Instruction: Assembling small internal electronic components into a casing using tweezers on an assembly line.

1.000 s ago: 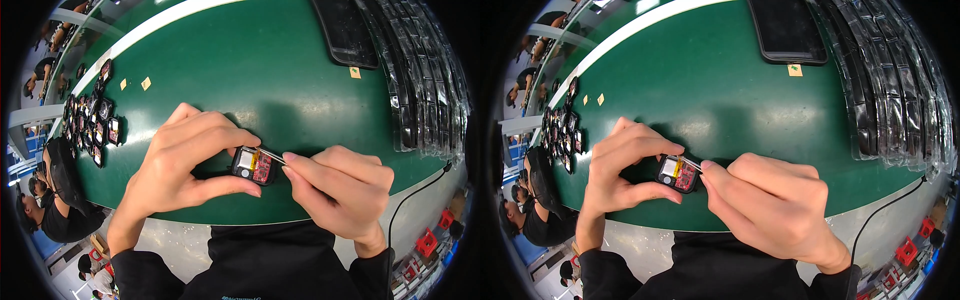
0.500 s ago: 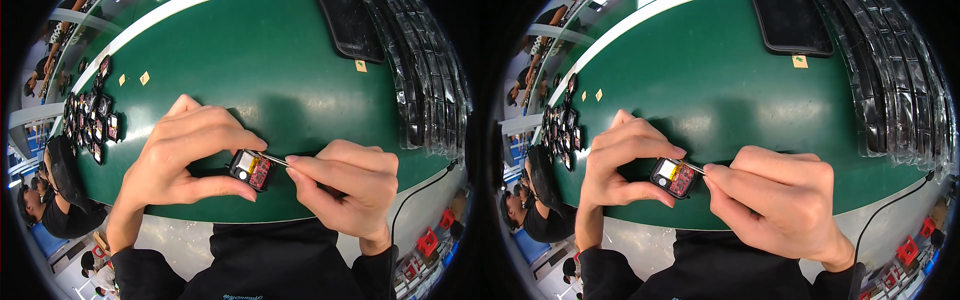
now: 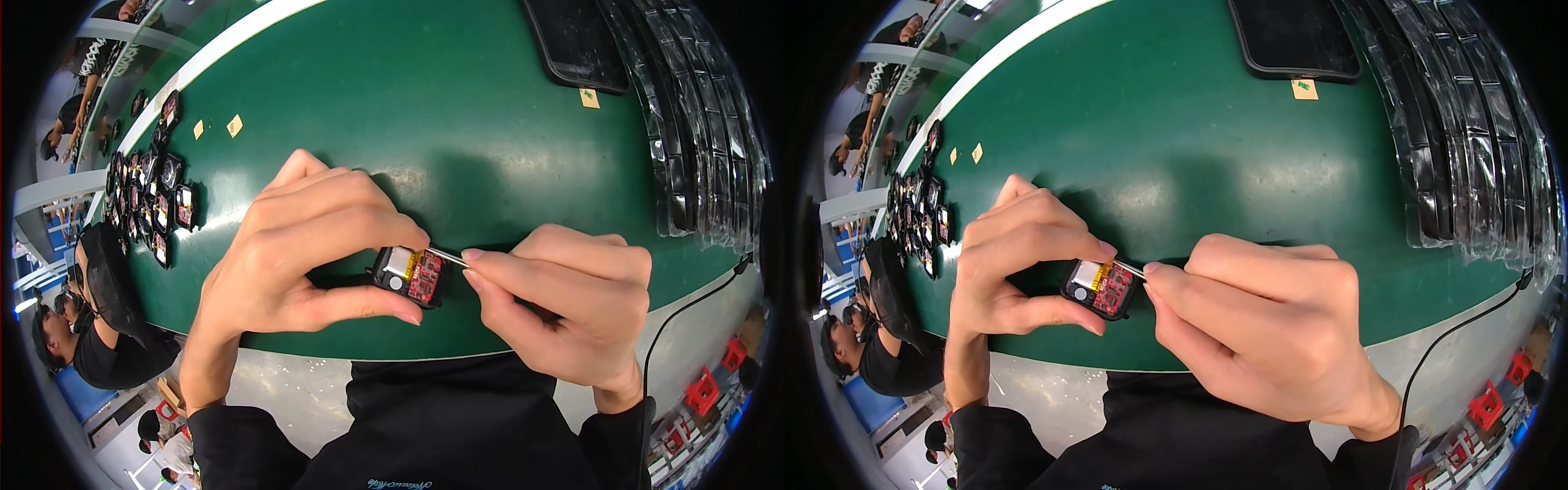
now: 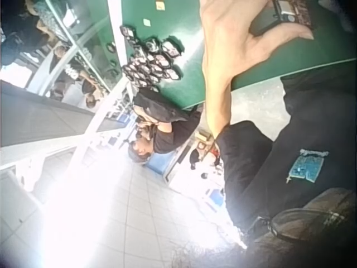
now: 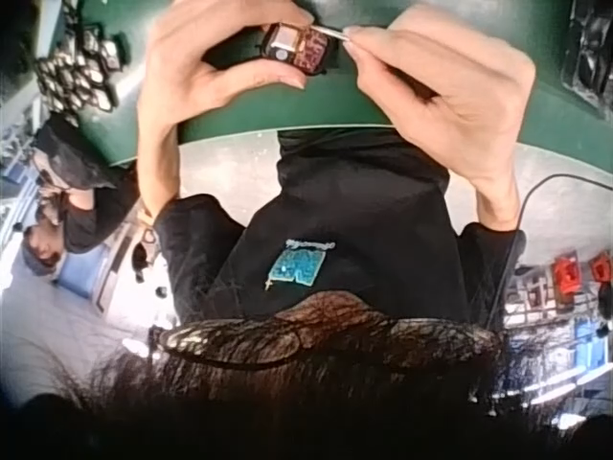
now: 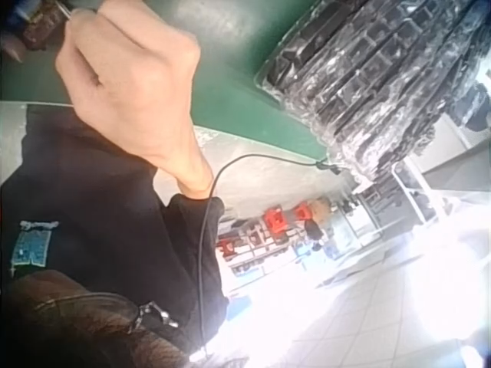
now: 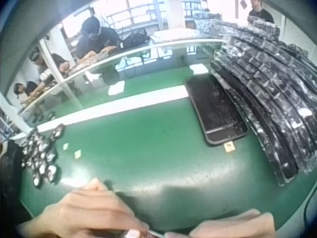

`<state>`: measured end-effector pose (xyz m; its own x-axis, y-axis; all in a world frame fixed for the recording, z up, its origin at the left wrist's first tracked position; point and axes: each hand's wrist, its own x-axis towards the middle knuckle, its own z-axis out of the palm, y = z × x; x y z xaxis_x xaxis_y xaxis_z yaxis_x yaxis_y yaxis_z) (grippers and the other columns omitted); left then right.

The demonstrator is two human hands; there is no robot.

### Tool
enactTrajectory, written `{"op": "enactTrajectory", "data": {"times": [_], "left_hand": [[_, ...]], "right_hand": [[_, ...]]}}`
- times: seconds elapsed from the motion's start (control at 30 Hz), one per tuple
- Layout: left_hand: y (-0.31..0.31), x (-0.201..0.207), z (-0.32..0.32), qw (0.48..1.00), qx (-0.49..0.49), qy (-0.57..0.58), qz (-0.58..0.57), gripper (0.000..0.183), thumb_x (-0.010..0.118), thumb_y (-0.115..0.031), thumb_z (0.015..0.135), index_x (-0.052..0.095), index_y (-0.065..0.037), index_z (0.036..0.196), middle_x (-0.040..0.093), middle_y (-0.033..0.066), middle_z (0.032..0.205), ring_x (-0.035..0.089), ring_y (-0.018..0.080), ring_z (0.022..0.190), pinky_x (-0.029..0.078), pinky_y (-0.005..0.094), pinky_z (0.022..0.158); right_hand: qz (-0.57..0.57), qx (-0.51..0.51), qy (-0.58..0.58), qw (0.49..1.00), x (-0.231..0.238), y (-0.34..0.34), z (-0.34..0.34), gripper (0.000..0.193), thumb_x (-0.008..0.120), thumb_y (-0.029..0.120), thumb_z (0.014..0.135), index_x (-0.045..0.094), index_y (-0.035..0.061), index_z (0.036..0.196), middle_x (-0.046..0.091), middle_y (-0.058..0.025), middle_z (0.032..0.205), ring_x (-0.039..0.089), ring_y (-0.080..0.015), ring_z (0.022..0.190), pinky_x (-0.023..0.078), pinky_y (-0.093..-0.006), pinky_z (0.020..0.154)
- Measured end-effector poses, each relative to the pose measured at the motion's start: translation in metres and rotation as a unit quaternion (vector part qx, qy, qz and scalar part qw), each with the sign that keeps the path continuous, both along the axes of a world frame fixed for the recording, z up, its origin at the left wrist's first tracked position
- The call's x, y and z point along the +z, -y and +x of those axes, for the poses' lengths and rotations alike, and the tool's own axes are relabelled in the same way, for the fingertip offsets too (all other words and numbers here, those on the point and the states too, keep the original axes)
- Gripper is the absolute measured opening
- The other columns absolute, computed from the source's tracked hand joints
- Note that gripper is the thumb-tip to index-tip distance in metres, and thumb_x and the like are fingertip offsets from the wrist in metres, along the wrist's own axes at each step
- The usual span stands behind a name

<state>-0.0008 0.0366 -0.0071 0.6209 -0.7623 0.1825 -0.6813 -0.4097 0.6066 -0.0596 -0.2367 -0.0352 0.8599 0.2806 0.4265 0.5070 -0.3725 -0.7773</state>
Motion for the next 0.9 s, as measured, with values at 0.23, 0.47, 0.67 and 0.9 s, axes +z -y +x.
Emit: {"op": "enactTrajectory", "data": {"times": [0.23, 0.47, 0.67, 0.9], "left_hand": [[-0.003, -0.001, -0.002, 1.000, 0.000, 0.011, 0.000, 0.062, 0.100, -0.052, 0.067, 0.084, -0.006, 0.106, 0.081, 0.0031, 0.092, 0.070, 0.0204, 0.080, 0.039, 0.0364, 0.078], [-0.004, 0.005, -0.002, 1.000, 0.007, -0.009, 0.024, 0.063, 0.103, -0.049, 0.066, 0.083, -0.006, 0.108, 0.081, 0.0030, 0.093, 0.071, 0.0206, 0.080, 0.041, 0.0369, 0.078], [0.009, 0.006, 0.000, 1.000, 0.016, 0.021, 0.015, 0.054, 0.101, -0.036, 0.075, 0.081, -0.008, 0.117, 0.071, 0.0011, 0.089, 0.067, 0.0195, 0.080, 0.043, 0.0349, 0.079], [0.000, 0.013, -0.012, 0.997, 0.075, -0.008, 0.000, 0.059, 0.106, -0.031, 0.069, 0.083, -0.005, 0.115, 0.075, 0.0045, 0.091, 0.064, 0.0174, 0.075, 0.047, 0.0325, 0.069]], "right_hand": [[-0.005, 0.004, -0.020, 1.000, 0.006, 0.001, -0.001, 0.025, 0.086, -0.012, 0.074, 0.087, -0.0012, 0.097, 0.064, -0.0019, 0.067, 0.057, -0.0107, 0.050, 0.038, -0.0264, 0.045], [0.002, 0.028, -0.014, 1.000, 0.005, 0.000, -0.001, 0.021, 0.087, -0.008, 0.076, 0.081, -0.0014, 0.095, 0.063, -0.0043, 0.073, 0.054, -0.0171, 0.050, 0.041, -0.0328, 0.045], [0.052, -0.078, -0.044, 0.995, 0.014, 0.009, 0.001, 0.017, 0.087, -0.005, 0.081, 0.084, -0.0008, 0.097, 0.065, -0.0036, 0.071, 0.053, -0.0112, 0.049, 0.039, -0.0309, 0.045], [0.180, -0.139, -0.021, 0.974, 0.011, 0.006, -0.002, 0.015, 0.087, -0.001, 0.088, 0.086, -0.0012, 0.103, 0.069, -0.0039, 0.071, 0.055, -0.0067, 0.052, 0.039, -0.0272, 0.047]]}}
